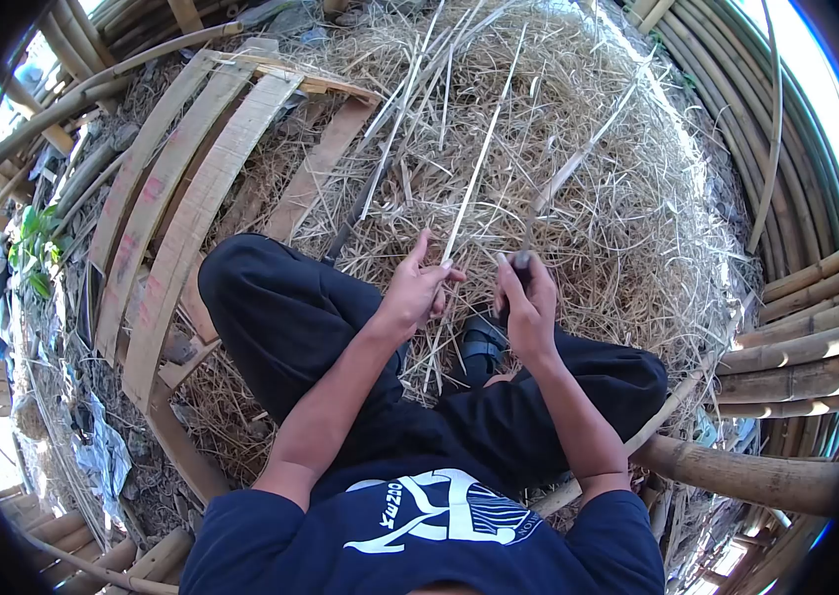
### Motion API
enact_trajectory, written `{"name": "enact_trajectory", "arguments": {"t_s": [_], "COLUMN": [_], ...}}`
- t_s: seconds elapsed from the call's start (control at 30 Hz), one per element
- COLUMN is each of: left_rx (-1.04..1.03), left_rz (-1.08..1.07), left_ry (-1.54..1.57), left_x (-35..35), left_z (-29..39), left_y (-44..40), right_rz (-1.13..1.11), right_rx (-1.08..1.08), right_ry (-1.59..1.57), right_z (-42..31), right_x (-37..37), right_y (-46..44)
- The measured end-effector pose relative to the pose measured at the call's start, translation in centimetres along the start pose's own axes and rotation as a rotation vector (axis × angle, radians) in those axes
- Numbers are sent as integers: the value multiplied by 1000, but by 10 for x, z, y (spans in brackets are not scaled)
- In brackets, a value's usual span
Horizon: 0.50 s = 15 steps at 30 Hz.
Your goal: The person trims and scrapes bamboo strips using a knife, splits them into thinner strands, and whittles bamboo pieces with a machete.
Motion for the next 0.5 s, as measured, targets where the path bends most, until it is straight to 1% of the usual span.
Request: {"name": "enact_trajectory", "arguments": {"t_s": [0.03,0.07,0.1,0.13,0.17,0.23,0.3,0.37,0.43,0.5], "left_rx": [38,38,73,110,112,82,82,81,24,6], "left_rz": [22,24,-31,-87,-87,-55,-58,-58,-111,-130], "left_ry": [23,21,49,78,77,39,10,-13,-69,-90], "left_x": [1,4,4,3,3,0,3,4,-1,-3], "left_z": [-2,-3,-5,-9,-11,-8,-10,-11,-4,-1], "left_y": [2,1,-1,-2,-1,2,4,7,10,11], "right_rz": [-2,-56,-109,-143,-142,-193,-211,-257,-267,-347], "right_rx": [0,-45,-89,-123,-125,-79,-43,14,2,-25], "right_ry": [-3,256,517,623,622,807,834,926,929,949], "right_z": [1,0,-1,7,15,27,31,31,28,23], "right_x": [2,-1,-3,-3,-3,-6,-5,-5,0,3], "right_y": [0,-1,-2,-5,-7,-8,-9,-9,-11,-13]}}
Point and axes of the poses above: each hand's wrist, its own y-axis away from the middle knuckle, its own x-axis out of the back of the hand, z = x × y, the point moved 5 cm from there along -y, towards the middle knuckle, and after that the axes turned 13 degrees about -z, right-handed, at the moved point
